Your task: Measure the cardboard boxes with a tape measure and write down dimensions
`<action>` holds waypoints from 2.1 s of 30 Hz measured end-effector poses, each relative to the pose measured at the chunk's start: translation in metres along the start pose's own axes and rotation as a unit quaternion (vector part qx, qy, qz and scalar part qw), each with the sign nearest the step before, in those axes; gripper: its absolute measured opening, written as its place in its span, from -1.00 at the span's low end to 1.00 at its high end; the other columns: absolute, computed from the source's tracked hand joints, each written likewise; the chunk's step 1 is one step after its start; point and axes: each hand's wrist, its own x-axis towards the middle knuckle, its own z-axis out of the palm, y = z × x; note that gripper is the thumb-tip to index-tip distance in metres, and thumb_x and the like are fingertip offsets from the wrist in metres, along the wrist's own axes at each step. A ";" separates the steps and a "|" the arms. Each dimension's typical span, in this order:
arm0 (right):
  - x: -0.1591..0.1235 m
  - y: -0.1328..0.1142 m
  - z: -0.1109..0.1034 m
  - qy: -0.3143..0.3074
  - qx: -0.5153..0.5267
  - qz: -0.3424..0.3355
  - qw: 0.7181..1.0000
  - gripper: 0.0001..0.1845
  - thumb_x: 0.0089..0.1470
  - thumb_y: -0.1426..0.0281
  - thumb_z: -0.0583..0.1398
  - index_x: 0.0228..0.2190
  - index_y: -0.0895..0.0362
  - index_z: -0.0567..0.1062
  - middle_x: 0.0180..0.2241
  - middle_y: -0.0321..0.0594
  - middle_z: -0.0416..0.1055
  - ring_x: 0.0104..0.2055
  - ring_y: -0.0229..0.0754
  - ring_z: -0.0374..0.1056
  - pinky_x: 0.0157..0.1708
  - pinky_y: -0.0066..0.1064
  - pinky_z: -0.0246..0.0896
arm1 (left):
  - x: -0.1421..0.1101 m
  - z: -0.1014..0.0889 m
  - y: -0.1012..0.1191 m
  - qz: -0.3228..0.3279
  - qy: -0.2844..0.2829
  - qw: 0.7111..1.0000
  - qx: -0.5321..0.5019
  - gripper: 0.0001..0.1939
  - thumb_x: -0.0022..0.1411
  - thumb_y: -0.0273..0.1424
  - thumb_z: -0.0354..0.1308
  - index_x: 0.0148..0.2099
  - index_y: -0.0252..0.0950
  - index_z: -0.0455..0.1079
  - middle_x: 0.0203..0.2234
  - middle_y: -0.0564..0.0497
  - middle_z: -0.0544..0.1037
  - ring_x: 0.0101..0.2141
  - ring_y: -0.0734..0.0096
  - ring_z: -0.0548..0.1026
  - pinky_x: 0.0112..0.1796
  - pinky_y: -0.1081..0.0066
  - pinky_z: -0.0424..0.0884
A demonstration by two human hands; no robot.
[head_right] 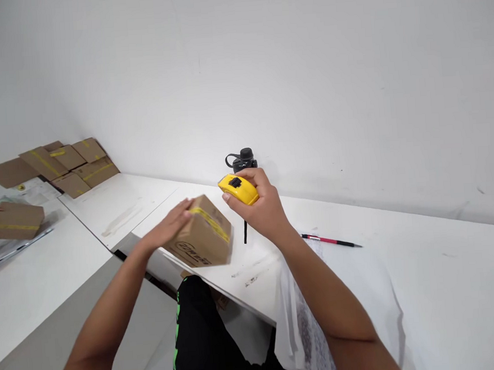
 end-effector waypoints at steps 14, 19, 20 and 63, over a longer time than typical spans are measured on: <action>-0.004 0.012 0.062 -0.229 -0.042 0.064 0.970 -0.54 -0.07 0.12 0.34 -0.13 0.06 0.53 -0.07 -0.13 0.52 -0.08 -0.04 0.45 -0.09 -0.18 0.39 | -0.058 0.056 -0.066 -0.074 0.049 0.847 -0.524 -0.08 0.06 0.06 0.26 0.38 -0.19 0.11 0.26 -0.15 0.34 0.23 -0.04 0.30 0.19 0.13 0.23; 0.017 0.000 0.105 -0.431 -0.233 0.012 0.872 -0.59 0.00 0.15 0.26 -0.09 0.00 0.53 -0.11 -0.23 0.54 -0.14 -0.07 0.44 -0.11 -0.20 0.33 | -0.038 0.074 -0.041 -0.044 0.028 0.819 -0.571 -0.15 0.07 -0.21 0.33 0.36 -0.24 0.12 0.26 -0.18 0.32 0.25 0.00 0.27 0.21 0.14 0.20; 0.023 -0.002 0.112 -0.450 -0.265 0.010 0.853 -0.59 0.01 0.16 0.25 -0.09 0.00 0.53 -0.12 -0.22 0.55 -0.15 -0.06 0.44 -0.12 -0.20 0.33 | -0.035 0.079 -0.039 -0.030 0.031 0.809 -0.586 -0.18 0.09 -0.23 0.33 0.35 -0.24 0.14 0.24 -0.18 0.34 0.24 0.00 0.28 0.20 0.15 0.21; 0.042 -0.007 -0.029 -0.509 -0.357 0.150 0.769 -0.57 -0.04 0.25 0.23 -0.07 -0.04 0.53 -0.22 -0.23 0.55 -0.41 -0.15 0.41 -0.41 -0.33 0.31 | -0.039 0.070 -0.012 -0.069 0.104 0.959 -0.254 -0.41 0.28 -0.07 -0.03 0.26 -0.23 0.31 0.22 -0.05 0.40 0.29 0.07 0.23 0.30 0.14 0.05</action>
